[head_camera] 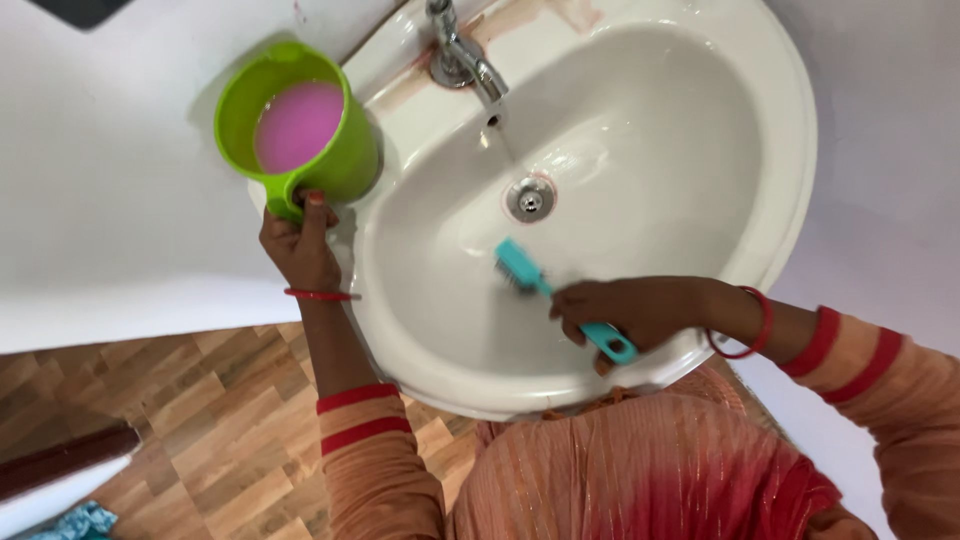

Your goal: The person cleans a white bathroom sink by scrubbing the ceramic surface with a blue brush and rinsing with water from a faucet.

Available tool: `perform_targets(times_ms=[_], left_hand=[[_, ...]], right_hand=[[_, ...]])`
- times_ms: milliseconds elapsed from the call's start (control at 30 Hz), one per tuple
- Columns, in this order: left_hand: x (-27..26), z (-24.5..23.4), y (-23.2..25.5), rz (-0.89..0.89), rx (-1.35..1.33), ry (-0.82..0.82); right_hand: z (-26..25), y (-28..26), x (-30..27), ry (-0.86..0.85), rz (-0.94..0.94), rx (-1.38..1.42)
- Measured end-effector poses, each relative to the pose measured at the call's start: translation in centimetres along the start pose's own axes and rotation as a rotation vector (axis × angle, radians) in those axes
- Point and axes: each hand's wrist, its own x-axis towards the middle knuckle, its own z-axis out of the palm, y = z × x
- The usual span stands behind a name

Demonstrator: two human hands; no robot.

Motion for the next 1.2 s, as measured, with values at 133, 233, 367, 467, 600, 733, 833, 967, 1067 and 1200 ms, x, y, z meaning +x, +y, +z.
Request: perform_targets(times_ms=[133,233,367,467,600,733,833,967,1067,1200], left_hand=[[0.2,0.1,-0.1,0.001,0.020,0.007],[0.2,0.0,-0.2,0.018,0.032,-0.018],[0.3,-0.1,-0.4,0.014,-0.020,-0.036],[0.4,0.0,-0.4,0.019,-0.024,-0.042],[0.4,-0.1,-0.4,0.015,-0.032,-0.042],[0.5,-0.1,-0.4,0.005,-0.051,-0.038],[0.4,-0.1,-0.5,0.009,-0.056,-0.042],[0.4,-0.1,-0.4,0.012,-0.050,-0.058],[0.4,0.0,-0.3,0.004,-0.054,-0.063],[0.4,-0.1,-0.1,-0.002,-0.062,-0.069]], right_hand=[[-1.3,0.0,-4.3,0.068,-0.047,0.256],[-2.4,1.8,-6.1,0.212,-0.040,0.203],[-1.6,1.8,-5.6,0.399,0.086,0.151],[-1.0,0.4,-4.3,0.387,0.287,-0.079],[-1.6,-1.5,-6.3,0.393,-0.078,0.006],[-1.6,-2.8,-5.5,0.458,0.148,-0.109],[-1.2,-2.9,-3.2,0.440,0.503,-0.274],[-0.6,-2.2,-5.1,0.482,0.268,-0.169],[0.7,-1.0,-6.1,0.503,0.037,-0.096],[0.5,1.2,-4.8,0.638,0.171,-0.230]])
